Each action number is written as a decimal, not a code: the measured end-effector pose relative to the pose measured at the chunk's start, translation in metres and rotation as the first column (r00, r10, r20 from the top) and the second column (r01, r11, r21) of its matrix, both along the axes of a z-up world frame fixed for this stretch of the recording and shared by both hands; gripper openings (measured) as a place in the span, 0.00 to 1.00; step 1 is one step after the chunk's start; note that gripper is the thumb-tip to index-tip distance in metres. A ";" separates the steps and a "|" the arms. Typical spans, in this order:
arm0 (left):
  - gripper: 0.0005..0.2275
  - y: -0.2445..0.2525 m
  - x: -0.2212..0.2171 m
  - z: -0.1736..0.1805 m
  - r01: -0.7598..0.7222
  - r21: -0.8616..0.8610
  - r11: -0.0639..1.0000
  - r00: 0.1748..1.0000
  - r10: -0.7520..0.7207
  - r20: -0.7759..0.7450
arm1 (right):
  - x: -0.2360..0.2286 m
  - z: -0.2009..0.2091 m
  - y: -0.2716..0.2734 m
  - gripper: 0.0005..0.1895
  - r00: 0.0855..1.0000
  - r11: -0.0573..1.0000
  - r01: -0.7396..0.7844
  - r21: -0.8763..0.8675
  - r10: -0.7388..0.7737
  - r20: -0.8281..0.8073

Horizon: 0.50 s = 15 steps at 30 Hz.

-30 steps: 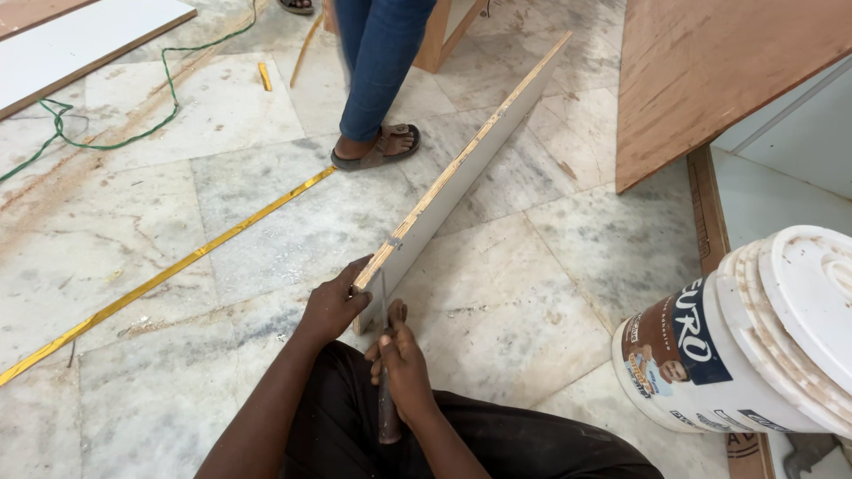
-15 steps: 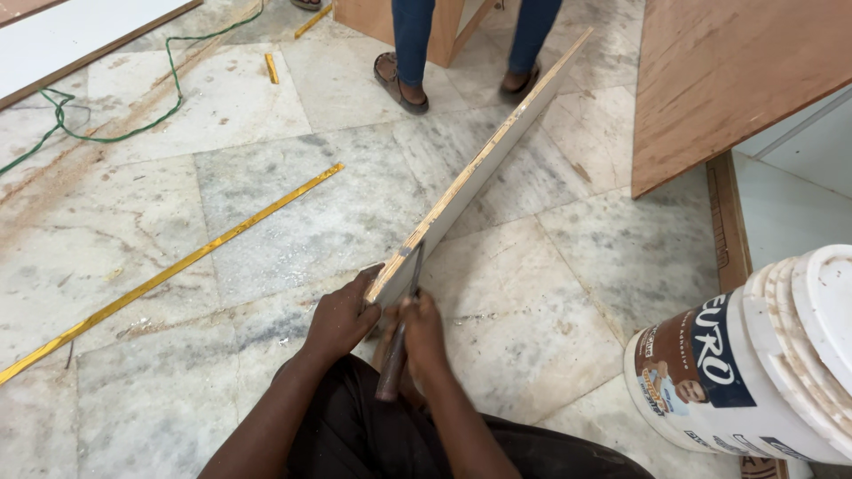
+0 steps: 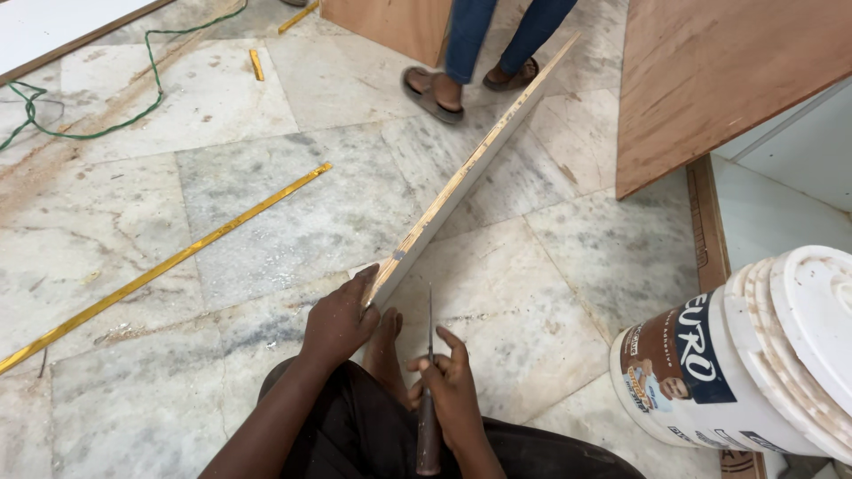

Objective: The person sits on the floor and uses a metal scraper to remove material from the edge of a long wooden plank. The person holds the plank with one hand and scrapes the edge with the other, working along the length of the wood.

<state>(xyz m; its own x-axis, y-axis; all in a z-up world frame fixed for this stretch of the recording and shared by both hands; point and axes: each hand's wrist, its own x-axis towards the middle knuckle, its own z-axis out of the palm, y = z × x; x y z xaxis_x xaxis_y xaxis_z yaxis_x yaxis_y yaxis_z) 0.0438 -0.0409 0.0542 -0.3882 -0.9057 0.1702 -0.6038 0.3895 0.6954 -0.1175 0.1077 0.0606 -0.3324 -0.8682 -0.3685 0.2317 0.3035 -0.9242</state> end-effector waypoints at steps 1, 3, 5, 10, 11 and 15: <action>0.30 0.001 -0.003 -0.002 -0.027 -0.015 1.000 1.000 0.027 0.011 | 0.001 -0.006 0.006 0.35 1.000 1.000 0.016 0.016 -0.016 0.006; 0.28 0.000 -0.003 -0.004 -0.060 -0.023 0.998 0.998 0.060 -0.002 | -0.001 -0.020 0.013 0.32 1.000 0.999 0.030 0.016 -0.030 -0.002; 0.26 -0.002 -0.001 -0.001 -0.073 -0.008 0.997 0.996 0.072 -0.051 | -0.007 -0.034 0.017 0.30 0.998 0.999 0.031 0.028 -0.029 -0.056; 0.27 0.003 0.002 0.009 -0.015 0.138 0.990 1.000 0.018 -0.021 | -0.014 -0.030 0.022 0.31 0.947 0.997 -0.024 0.069 0.044 -0.317; 0.27 0.004 0.001 0.011 0.001 0.151 0.989 1.000 0.003 -0.022 | -0.012 -0.020 0.021 0.32 0.945 0.996 -0.027 0.083 0.053 -0.323; 0.23 0.012 -0.007 0.013 0.042 0.104 0.994 0.998 -0.036 -0.059 | 0.006 0.023 0.019 0.35 0.917 0.982 -0.044 0.181 0.112 -0.383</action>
<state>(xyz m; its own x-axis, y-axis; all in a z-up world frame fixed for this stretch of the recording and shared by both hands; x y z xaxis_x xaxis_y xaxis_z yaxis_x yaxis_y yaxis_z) 0.0369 -0.0293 0.0676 -0.4162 -0.9040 0.0978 -0.5480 0.3353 0.7663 -0.1119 0.1270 0.0831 -0.4127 -0.8350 -0.3639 -0.1674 0.4622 -0.8708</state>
